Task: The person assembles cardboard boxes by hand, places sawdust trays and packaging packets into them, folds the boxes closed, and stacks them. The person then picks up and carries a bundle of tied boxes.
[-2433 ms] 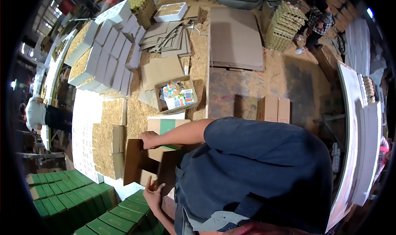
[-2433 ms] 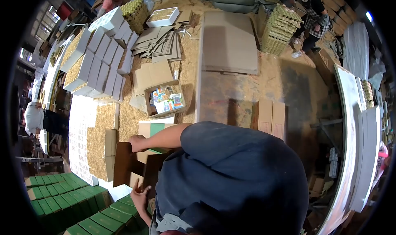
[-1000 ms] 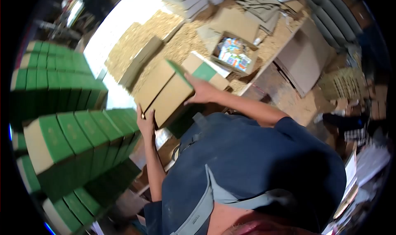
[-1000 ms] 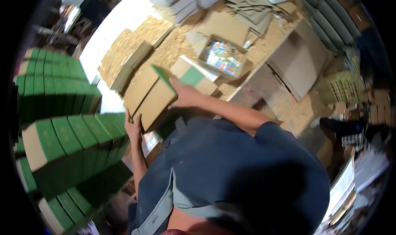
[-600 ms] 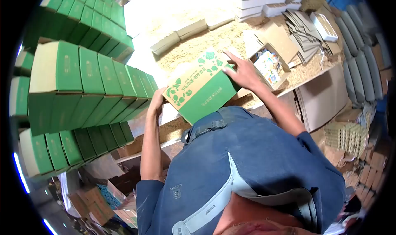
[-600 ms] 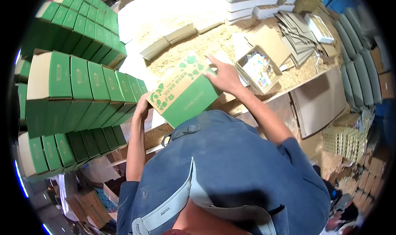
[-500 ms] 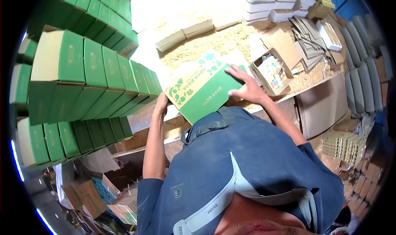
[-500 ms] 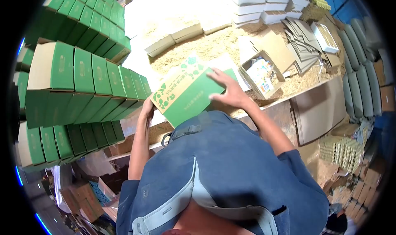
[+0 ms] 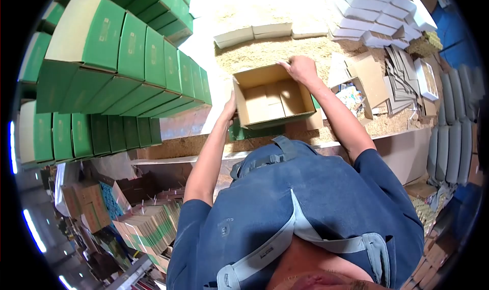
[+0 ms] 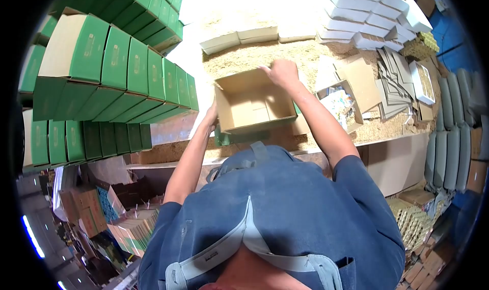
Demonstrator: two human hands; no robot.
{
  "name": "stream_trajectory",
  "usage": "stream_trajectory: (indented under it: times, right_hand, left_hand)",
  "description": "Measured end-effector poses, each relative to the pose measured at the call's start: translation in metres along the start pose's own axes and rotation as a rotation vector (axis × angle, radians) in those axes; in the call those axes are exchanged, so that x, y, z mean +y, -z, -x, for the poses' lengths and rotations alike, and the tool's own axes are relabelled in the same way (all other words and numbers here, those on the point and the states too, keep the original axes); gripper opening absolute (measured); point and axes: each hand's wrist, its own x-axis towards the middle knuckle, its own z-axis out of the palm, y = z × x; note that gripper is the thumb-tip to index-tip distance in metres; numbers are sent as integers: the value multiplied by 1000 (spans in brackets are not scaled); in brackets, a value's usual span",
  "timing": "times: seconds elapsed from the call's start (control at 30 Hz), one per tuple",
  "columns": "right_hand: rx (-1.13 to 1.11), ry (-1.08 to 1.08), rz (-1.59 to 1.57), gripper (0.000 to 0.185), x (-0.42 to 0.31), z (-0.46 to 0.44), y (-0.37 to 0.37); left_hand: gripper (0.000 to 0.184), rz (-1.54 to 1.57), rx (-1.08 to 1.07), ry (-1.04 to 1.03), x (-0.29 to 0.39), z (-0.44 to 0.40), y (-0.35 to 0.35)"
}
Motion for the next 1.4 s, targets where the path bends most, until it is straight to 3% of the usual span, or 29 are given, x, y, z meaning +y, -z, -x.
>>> stream_trajectory:
  times: [0.03,0.07,0.1,0.17,0.27,0.3,0.33,0.4,0.43,0.47,0.5,0.53,0.57,0.63,0.67,0.7,0.73,0.77,0.83,0.93,1.4]
  right_hand:
    - [-90,-67,-12,65,4,-3,-4]
    - [-72,-3,33,66,10,-6,-6]
    - [-71,11,33,66,8,-10,-4]
    - [-225,-93,75,62,5,-3,-5]
    - [-128,-83,-66,67,36,-23,-20]
    - [-244,-149,-163,69,49,-45,-19]
    - [-304,-300,-513,71,60,-64,-18]
    - [-203,-407,-539,72,64,-101,-10]
    - [-145,-430,-717,67,76,-125,-24]
    - [-308,-583,-996,59,109,-169,-47]
    - [-149,-565,-909,50,90,-170,-37]
    - [-175,-593,-992,50,102,-194,-52]
    - [-225,-633,-1185,60,121,-216,-73]
    - [-230,-748,-1329,55,115,-235,-81]
    - [-409,-709,-1391,52,147,-265,-108]
    - [-446,-711,-1273,49,136,-263,-105]
    - [-491,-829,-1360,47,137,-275,-119]
    - [-542,-722,-1322,50,157,-296,-144]
    - [-496,-906,-1338,49,109,-276,-117]
    - [-449,-901,-1399,50,106,-278,-118]
    - [-250,-810,-1720,51,130,-245,-116]
  left_hand:
    - [67,68,18,54,11,16,-6]
    - [79,243,-200,85,-7,-5,11]
    - [79,251,-191,76,0,0,5]
    - [84,-219,-22,-434,-5,26,-21]
    - [80,-272,-3,-383,-15,19,-20]
    - [78,-285,0,-363,-15,26,-20]
    - [77,-282,-13,-339,-8,35,-21]
    - [77,-271,23,-330,-10,33,-23]
    - [76,-273,40,-331,-10,31,-26]
    - [76,-330,81,-384,-12,29,-27]
    - [76,-397,120,-266,1,42,-31]
    - [76,-403,108,-275,1,42,-29]
    - [76,-405,100,-281,0,40,-27]
    - [76,-426,192,-286,2,46,-32]
    - [75,-404,178,-316,-2,41,-32]
    - [74,-381,169,-346,-8,37,-31]
    - [74,-366,190,-327,-5,43,-33]
    - [73,-355,202,-311,4,50,-35]
    - [74,-386,202,-249,10,53,-36]
    - [81,-323,148,-194,13,56,-36]
    - [76,-324,186,-217,14,63,-36]
